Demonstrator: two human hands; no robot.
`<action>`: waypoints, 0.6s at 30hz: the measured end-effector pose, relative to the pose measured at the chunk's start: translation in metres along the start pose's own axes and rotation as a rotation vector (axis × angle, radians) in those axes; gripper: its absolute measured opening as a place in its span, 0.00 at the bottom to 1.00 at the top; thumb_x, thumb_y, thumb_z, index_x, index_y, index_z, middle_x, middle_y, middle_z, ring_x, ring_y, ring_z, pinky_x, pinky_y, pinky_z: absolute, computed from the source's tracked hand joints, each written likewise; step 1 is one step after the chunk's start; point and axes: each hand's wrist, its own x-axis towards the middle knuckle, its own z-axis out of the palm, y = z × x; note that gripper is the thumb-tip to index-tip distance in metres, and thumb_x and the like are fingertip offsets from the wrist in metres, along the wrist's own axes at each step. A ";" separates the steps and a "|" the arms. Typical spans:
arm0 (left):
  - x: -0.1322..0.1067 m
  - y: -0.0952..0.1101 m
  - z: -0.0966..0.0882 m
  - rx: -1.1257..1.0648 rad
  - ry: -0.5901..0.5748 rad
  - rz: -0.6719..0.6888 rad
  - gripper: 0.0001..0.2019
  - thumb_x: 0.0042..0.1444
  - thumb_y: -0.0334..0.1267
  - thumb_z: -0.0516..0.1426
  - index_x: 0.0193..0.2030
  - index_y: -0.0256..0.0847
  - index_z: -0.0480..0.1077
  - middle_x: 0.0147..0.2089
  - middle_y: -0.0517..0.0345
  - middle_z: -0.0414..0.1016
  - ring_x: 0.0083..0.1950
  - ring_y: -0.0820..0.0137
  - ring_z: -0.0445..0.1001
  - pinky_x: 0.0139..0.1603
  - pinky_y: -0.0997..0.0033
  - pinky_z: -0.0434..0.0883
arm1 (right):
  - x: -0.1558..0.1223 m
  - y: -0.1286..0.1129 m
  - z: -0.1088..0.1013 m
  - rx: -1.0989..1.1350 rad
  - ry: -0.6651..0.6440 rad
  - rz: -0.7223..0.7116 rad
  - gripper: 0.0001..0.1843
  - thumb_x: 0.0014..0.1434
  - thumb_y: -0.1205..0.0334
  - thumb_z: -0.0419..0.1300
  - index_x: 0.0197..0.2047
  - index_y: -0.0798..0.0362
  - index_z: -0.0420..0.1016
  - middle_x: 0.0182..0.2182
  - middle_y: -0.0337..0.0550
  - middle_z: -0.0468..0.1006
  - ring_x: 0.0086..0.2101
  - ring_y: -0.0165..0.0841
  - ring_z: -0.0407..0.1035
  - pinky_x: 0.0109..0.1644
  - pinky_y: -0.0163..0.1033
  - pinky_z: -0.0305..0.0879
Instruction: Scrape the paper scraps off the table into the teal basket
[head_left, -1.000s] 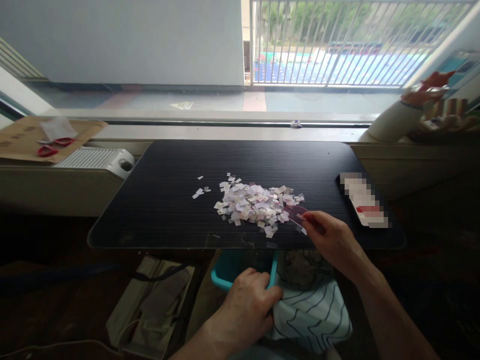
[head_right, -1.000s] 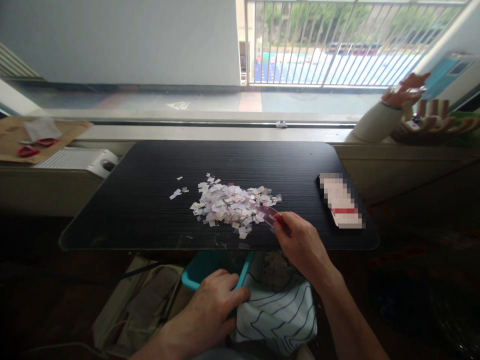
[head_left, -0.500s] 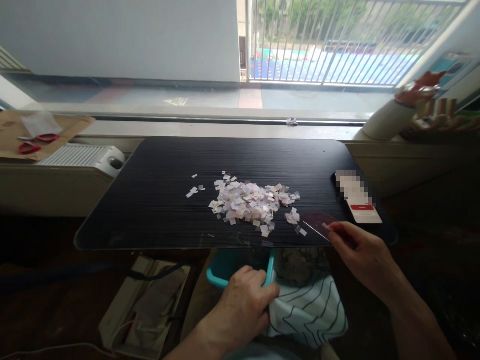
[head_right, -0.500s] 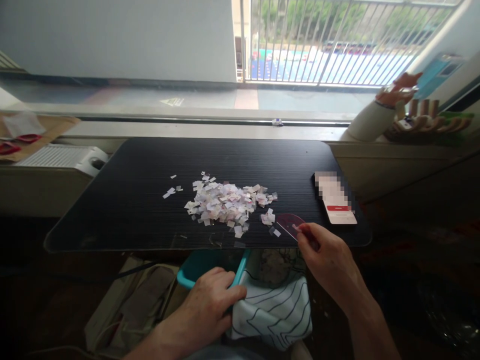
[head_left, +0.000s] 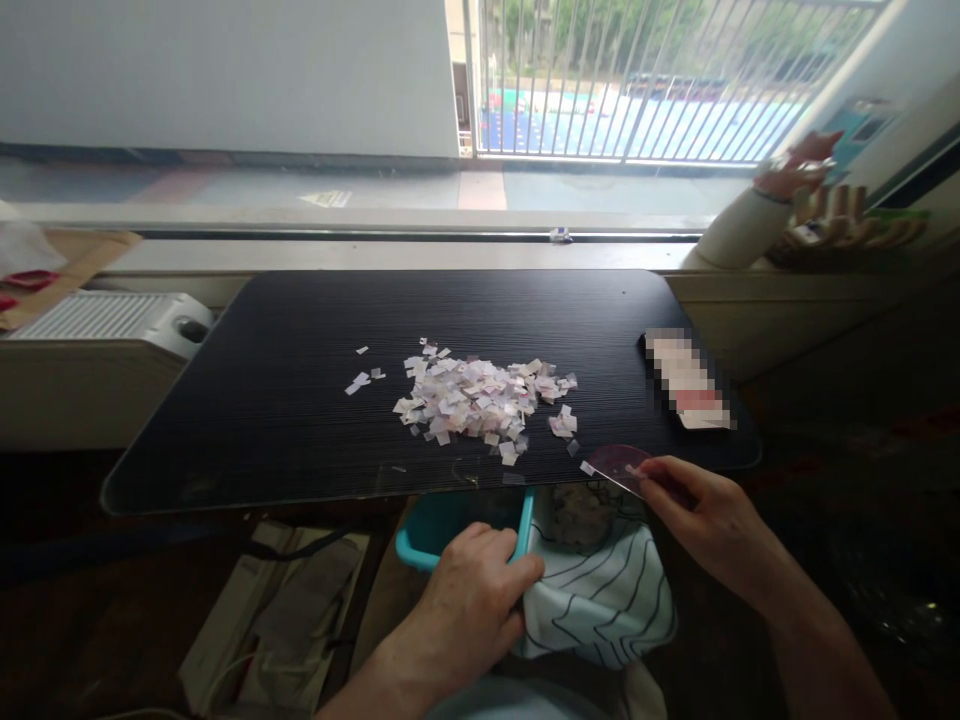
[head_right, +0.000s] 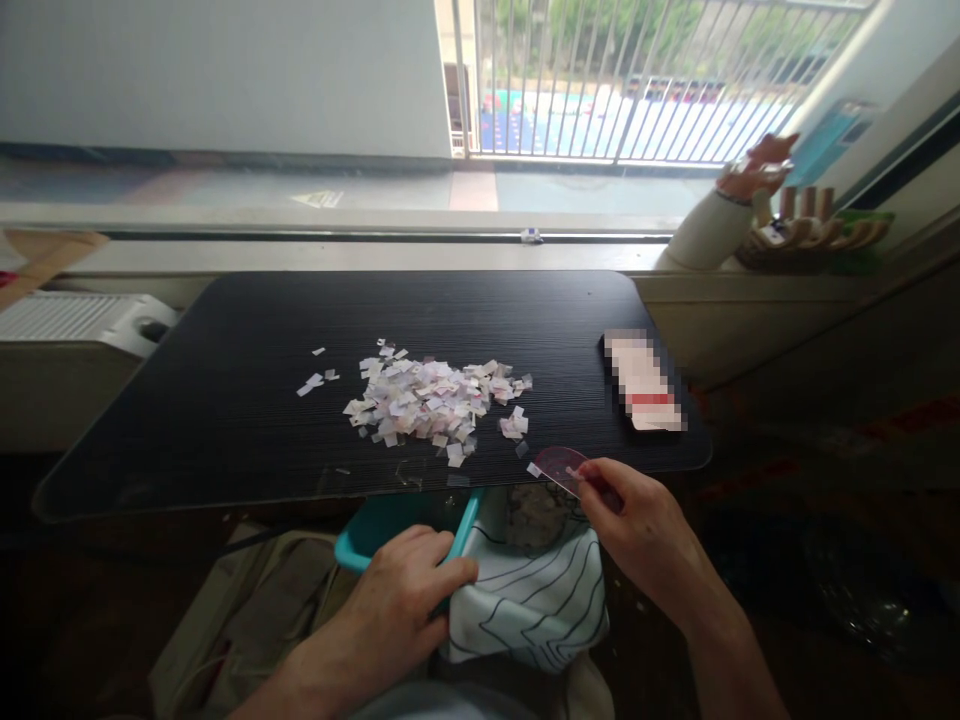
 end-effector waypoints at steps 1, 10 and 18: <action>0.000 0.000 0.000 -0.001 0.008 -0.006 0.05 0.55 0.30 0.57 0.37 0.43 0.71 0.32 0.58 0.66 0.35 0.64 0.65 0.37 0.66 0.61 | -0.002 -0.001 -0.002 0.004 -0.025 0.007 0.11 0.60 0.54 0.56 0.37 0.50 0.76 0.30 0.39 0.79 0.29 0.33 0.73 0.32 0.34 0.68; -0.002 -0.002 -0.002 -0.010 0.013 -0.021 0.05 0.54 0.29 0.57 0.36 0.42 0.70 0.32 0.58 0.66 0.35 0.64 0.65 0.36 0.66 0.60 | -0.013 -0.006 -0.008 0.000 -0.122 0.036 0.11 0.60 0.52 0.55 0.36 0.49 0.75 0.27 0.37 0.77 0.27 0.32 0.71 0.30 0.34 0.65; -0.002 -0.001 0.002 -0.009 0.027 0.005 0.05 0.54 0.29 0.58 0.36 0.42 0.70 0.32 0.58 0.66 0.35 0.64 0.64 0.37 0.66 0.60 | 0.004 -0.015 0.005 0.017 0.059 -0.025 0.12 0.60 0.54 0.56 0.40 0.51 0.76 0.32 0.41 0.79 0.31 0.34 0.73 0.35 0.36 0.67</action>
